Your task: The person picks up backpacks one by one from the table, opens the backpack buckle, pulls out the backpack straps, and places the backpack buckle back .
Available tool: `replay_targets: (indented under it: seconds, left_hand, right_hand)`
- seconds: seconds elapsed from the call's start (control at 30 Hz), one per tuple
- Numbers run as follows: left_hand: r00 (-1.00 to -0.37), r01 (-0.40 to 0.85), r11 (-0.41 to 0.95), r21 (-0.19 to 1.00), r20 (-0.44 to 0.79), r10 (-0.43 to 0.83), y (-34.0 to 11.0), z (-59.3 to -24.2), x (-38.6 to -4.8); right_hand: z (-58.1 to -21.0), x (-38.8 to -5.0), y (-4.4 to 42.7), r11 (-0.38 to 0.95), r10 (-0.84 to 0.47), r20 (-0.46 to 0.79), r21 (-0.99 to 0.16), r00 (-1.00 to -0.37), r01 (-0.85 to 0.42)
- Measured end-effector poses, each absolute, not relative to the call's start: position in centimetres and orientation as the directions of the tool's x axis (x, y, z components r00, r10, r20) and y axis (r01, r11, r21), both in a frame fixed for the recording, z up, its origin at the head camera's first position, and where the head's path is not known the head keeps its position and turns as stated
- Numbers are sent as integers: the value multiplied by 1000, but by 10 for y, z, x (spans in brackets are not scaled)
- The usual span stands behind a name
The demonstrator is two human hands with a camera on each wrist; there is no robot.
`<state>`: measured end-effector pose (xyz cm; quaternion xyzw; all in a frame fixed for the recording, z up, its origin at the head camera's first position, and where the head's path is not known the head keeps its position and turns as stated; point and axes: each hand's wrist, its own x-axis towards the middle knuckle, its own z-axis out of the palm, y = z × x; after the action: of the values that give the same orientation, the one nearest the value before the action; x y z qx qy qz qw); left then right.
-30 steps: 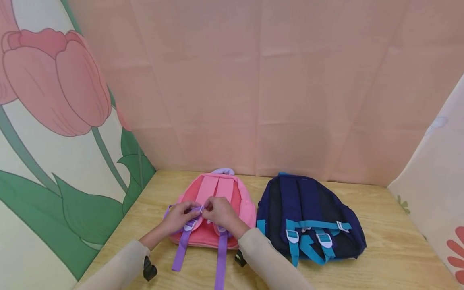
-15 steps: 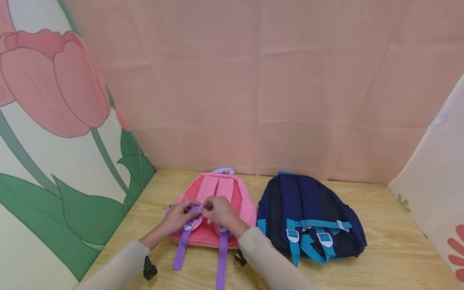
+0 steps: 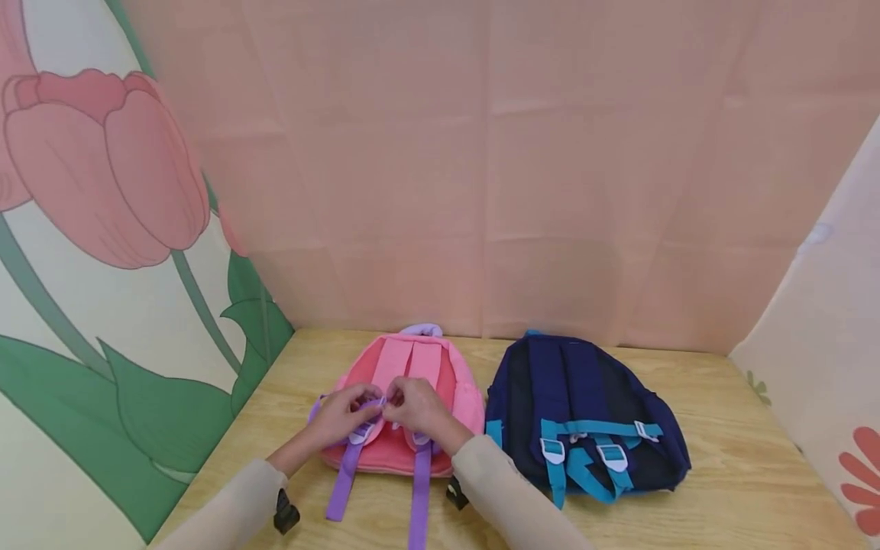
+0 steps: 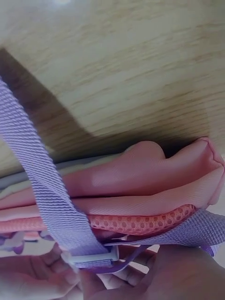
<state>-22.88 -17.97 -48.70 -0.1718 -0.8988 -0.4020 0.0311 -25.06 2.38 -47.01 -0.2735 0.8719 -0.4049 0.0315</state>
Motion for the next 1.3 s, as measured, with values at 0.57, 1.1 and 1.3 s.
replay_targets:
  seconds: [0.57, 1.1, 1.3]
  left_hand:
    - [-916, 364, 587, 723, 165, 366, -180, -478, -234]
    - [-911, 362, 555, 749, 158, 381, -185, -478, -234]
    - [-923, 326, 575, 751, 120, 366, -192, -479, -232]
  right_hand:
    - [-471, -257, 27, 500, -512, 204, -719, -834, -482]
    - [-472, -256, 25, 474, -499, 232, -733, -835, -487]
    - [-473, -254, 25, 466, -511, 203, -751, -835, -468]
